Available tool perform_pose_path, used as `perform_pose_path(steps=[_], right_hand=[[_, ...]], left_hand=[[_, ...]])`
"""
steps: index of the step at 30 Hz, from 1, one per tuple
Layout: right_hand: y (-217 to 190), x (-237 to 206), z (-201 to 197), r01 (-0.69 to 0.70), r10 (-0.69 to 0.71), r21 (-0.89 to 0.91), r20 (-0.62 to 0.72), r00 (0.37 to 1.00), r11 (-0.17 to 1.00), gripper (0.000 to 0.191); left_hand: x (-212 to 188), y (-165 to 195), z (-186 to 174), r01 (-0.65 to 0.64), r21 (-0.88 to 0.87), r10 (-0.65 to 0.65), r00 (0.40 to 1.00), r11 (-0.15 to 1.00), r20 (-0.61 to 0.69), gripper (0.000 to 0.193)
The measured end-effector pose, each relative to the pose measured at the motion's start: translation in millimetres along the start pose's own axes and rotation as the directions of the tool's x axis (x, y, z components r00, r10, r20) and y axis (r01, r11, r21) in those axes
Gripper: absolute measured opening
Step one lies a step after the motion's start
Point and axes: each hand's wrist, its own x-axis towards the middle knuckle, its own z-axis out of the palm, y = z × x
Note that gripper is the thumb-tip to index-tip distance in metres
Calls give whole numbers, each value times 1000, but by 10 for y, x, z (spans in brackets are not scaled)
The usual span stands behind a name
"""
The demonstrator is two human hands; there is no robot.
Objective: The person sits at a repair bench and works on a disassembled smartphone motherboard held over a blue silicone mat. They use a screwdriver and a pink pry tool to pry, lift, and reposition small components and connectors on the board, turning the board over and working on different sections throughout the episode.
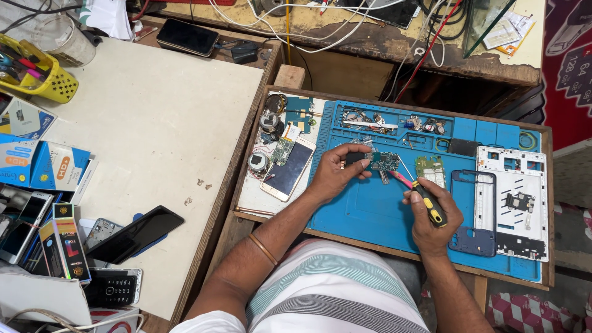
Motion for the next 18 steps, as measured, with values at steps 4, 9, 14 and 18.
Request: perform_pose_path(steps=[4, 9, 14, 18], right_hand=[[-8, 2, 1, -5, 5, -9, -1, 1000, 1000, 25], [-4, -2, -1, -8, 8, -8, 4, 1000, 1000, 25], [5, 5, -3, -8, 8, -3, 8, 1000, 1000, 25], [7, 4, -1, -10, 10, 5, 7, 1000, 1000, 25]], left_hand=[[6, -2, 3, -6, 11, 6, 1000, 1000, -4, 31], [3, -10, 4, -8, 1, 8, 1000, 1000, 0, 31], [9, -6, 1, -2, 7, 3, 1000, 1000, -4, 31], [4, -2, 5, -3, 13, 3, 1000, 1000, -5, 31]])
